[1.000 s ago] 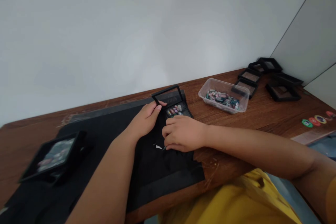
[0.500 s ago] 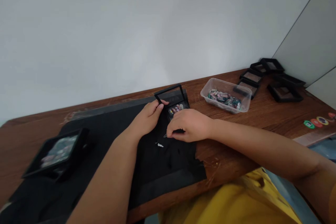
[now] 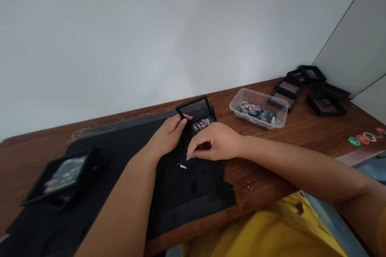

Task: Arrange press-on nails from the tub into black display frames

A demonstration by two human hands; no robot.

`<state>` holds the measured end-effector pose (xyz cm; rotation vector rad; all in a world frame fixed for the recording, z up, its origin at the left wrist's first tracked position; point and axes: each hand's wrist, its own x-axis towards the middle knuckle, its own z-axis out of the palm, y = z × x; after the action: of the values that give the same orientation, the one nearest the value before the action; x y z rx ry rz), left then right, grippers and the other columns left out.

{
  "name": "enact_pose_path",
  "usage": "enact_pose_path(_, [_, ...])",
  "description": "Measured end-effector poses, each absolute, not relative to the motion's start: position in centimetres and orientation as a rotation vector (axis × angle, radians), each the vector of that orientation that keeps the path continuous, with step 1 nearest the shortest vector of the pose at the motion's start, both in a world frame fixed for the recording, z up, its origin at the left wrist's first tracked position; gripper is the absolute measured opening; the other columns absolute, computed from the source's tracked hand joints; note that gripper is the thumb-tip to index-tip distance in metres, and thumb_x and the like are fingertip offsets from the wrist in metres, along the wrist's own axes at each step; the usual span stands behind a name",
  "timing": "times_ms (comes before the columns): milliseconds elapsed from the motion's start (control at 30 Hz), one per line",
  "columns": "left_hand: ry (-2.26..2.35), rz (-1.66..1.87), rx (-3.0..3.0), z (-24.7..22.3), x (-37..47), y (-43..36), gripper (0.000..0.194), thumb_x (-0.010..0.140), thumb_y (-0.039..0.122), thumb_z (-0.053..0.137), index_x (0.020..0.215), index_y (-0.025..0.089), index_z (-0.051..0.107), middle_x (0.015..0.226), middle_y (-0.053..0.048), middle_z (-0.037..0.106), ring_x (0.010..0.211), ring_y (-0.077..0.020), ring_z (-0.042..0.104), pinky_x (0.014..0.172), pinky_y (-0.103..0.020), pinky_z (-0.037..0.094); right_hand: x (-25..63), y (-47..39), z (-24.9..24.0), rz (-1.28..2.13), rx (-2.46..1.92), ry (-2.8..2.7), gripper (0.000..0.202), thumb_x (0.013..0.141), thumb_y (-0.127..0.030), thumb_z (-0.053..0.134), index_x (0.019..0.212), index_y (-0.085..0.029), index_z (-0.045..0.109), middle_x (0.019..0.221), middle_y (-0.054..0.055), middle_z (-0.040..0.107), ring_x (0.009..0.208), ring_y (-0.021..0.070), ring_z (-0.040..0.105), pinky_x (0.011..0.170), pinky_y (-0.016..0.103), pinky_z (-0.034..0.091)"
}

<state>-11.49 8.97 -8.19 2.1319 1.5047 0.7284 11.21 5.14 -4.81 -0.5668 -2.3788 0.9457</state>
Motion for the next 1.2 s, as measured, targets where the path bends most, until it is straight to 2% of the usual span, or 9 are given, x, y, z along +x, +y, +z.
enact_pose_path(233, [1.490, 0.746, 2.132, -8.1, -11.4, 8.9, 0.048, 0.096, 0.054, 0.037, 0.113, 0.023, 0.069, 0.123, -0.010, 0.076, 0.122, -0.0327, 0.066, 0.113, -0.052, 0.049, 11.4, 5.3, -4.5, 0.899, -0.588, -2.409, 0.015, 0.097, -0.017, 0.067, 0.105, -0.020, 0.080, 0.101, 0.003, 0.083, 0.081, 0.0140, 0.072, 0.073, 0.024, 0.048])
enact_pose_path(367, [1.489, 0.740, 2.131, -8.1, -11.4, 9.0, 0.048, 0.097, 0.055, 0.037, 0.113, 0.024, 0.070, 0.123, -0.009, 0.076, 0.126, -0.0327, 0.064, 0.114, -0.051, 0.048, 11.4, 5.4, -4.3, 0.872, -0.591, -2.474, 0.016, 0.096, -0.013, 0.065, 0.103, -0.019, 0.078, 0.105, 0.002, 0.082, 0.091, 0.0153, 0.074, 0.079, 0.025, 0.049])
enact_pose_path(567, [1.482, 0.754, 2.141, -8.4, -11.5, 8.9, 0.051, 0.098, 0.057, 0.035, 0.117, 0.024, 0.069, 0.125, -0.009, 0.075, 0.128, -0.0322, 0.062, 0.116, -0.053, 0.047, 11.5, 5.2, -4.0, 0.758, -0.621, -2.645, 0.017, 0.089, -0.011, 0.065, 0.097, -0.020, 0.077, 0.095, 0.001, 0.081, 0.086, 0.0172, 0.071, 0.073, 0.027, 0.045])
enact_pose_path(700, [1.486, 0.748, 2.139, -8.3, -11.4, 8.9, 0.053, 0.099, 0.060, 0.035, 0.116, 0.024, 0.069, 0.125, -0.009, 0.075, 0.128, -0.0317, 0.062, 0.116, -0.051, 0.047, 11.5, 4.8, -3.5, 0.613, -0.625, -2.777, 0.014, 0.089, -0.014, 0.064, 0.092, -0.020, 0.076, 0.098, 0.003, 0.081, 0.091, 0.0202, 0.071, 0.071, 0.029, 0.043])
enact_pose_path(867, [1.486, 0.731, 2.141, -8.1, -11.4, 8.9, 0.055, 0.098, 0.062, 0.034, 0.116, 0.024, 0.069, 0.126, -0.010, 0.075, 0.128, -0.0326, 0.063, 0.117, -0.052, 0.046, 11.4, 4.7, -3.3, 0.577, -0.607, -2.820, 0.014, 0.090, -0.014, 0.064, 0.090, -0.020, 0.076, 0.098, 0.002, 0.081, 0.090, 0.0192, 0.070, 0.069, 0.029, 0.042])
enact_pose_path(1033, [1.499, 0.711, 2.145, -8.0, -11.5, 9.0, 0.055, 0.098, 0.064, 0.034, 0.115, 0.025, 0.069, 0.126, -0.009, 0.075, 0.129, -0.0328, 0.062, 0.118, -0.051, 0.045, 11.4, 5.2, -3.7, 0.593, -0.623, -2.818, 0.016, 0.094, -0.014, 0.063, 0.099, -0.020, 0.078, 0.104, 0.002, 0.081, 0.098, 0.0193, 0.072, 0.074, 0.028, 0.045])
enact_pose_path(1200, [1.480, 0.721, 2.161, -8.1, -11.5, 9.0, 0.053, 0.098, 0.061, 0.034, 0.114, 0.023, 0.068, 0.123, -0.010, 0.076, 0.127, -0.0323, 0.063, 0.118, -0.052, 0.044, 11.3, 5.2, -3.6, 0.494, -0.673, -2.871, 0.019, 0.097, -0.016, 0.064, 0.109, -0.020, 0.079, 0.110, 0.004, 0.082, 0.102, 0.0212, 0.073, 0.071, 0.030, 0.045])
